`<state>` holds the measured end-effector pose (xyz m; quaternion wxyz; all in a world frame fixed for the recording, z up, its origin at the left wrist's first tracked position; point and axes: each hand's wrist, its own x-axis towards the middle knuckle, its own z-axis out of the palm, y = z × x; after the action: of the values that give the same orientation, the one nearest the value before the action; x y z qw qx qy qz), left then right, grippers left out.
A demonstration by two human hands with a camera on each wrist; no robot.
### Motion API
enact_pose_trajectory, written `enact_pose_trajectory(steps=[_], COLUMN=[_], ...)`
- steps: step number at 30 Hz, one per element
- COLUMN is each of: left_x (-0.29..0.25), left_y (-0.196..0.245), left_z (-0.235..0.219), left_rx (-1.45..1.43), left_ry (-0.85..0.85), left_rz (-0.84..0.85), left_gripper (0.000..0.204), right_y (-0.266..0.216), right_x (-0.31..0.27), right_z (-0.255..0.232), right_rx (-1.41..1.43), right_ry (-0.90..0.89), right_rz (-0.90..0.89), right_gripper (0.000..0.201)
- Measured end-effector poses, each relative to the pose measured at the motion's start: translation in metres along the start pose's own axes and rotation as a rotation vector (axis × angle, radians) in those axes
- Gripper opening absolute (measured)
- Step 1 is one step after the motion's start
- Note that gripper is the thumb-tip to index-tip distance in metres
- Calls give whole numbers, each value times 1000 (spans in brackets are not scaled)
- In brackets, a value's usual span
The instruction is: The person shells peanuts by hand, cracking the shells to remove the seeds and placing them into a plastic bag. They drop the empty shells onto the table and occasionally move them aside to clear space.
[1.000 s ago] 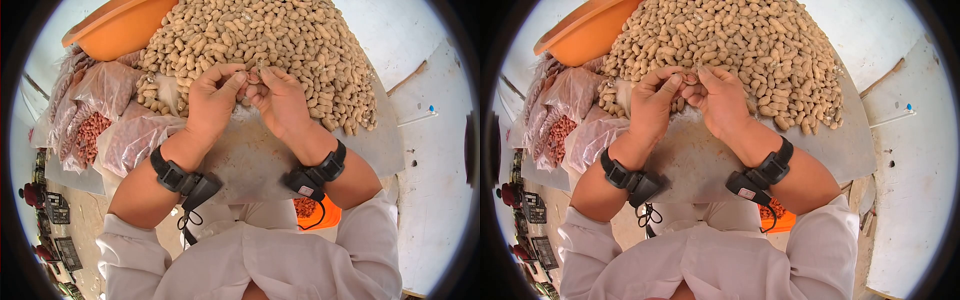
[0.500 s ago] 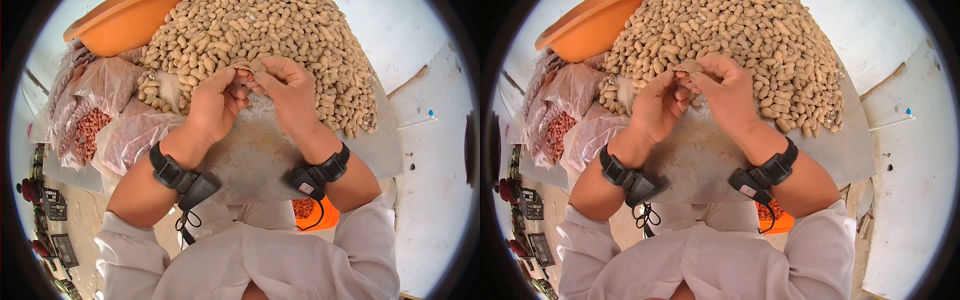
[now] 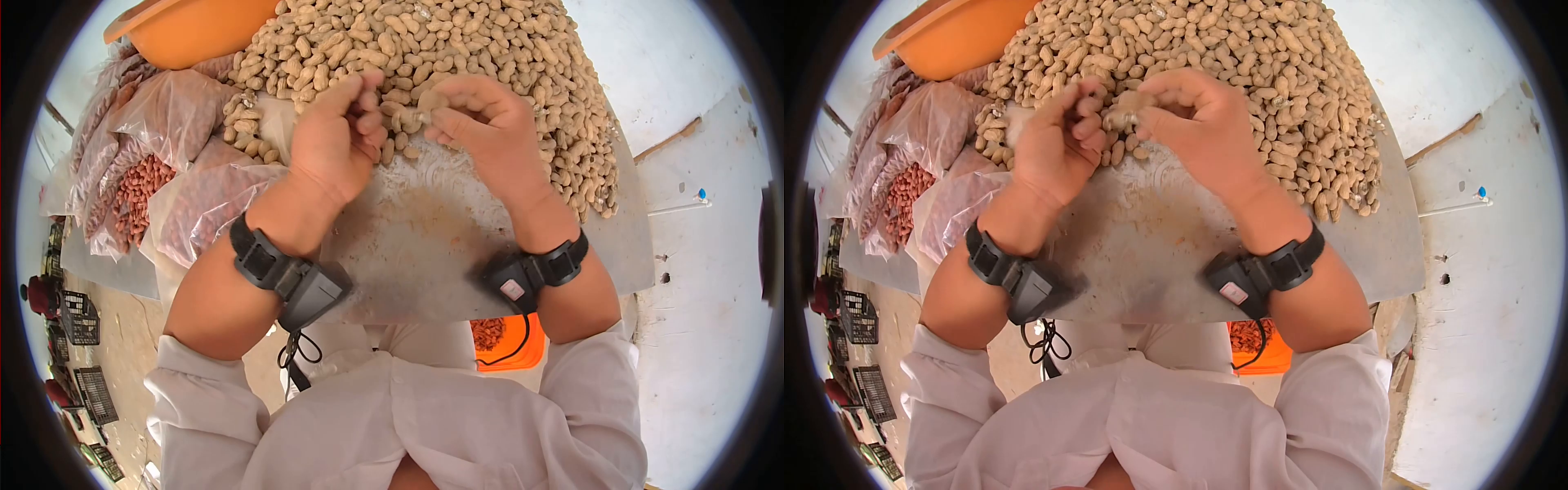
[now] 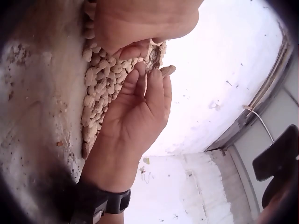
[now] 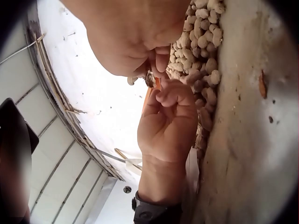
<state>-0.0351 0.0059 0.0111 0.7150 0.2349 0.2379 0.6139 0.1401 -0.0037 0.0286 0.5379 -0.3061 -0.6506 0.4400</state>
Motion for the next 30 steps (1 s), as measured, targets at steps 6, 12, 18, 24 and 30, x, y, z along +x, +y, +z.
enact_pose_trajectory(steps=[6, 12, 18, 24, 30], left_x=[-1, 0, 6, 4, 2], left_y=[10, 8, 3, 3, 2], left_z=[1, 1, -2, 0, -1], left_rx=[37, 27, 6, 13, 179], left_ry=[11, 28, 27, 18, -84], left_rz=[104, 123, 124, 108, -7], left_gripper=[23, 24, 19, 18, 18], right_y=[-6, 0, 21, 35, 28], right_x=[4, 5, 13, 11, 10], right_z=[-15, -13, 0, 2, -8], right_rx=[-300, -636, -905, -889, -219], right_ry=[-624, -470, -370, -385, -104], right_rz=[358, 152, -339, -341, 15], right_gripper=[18, 20, 26, 33, 20])
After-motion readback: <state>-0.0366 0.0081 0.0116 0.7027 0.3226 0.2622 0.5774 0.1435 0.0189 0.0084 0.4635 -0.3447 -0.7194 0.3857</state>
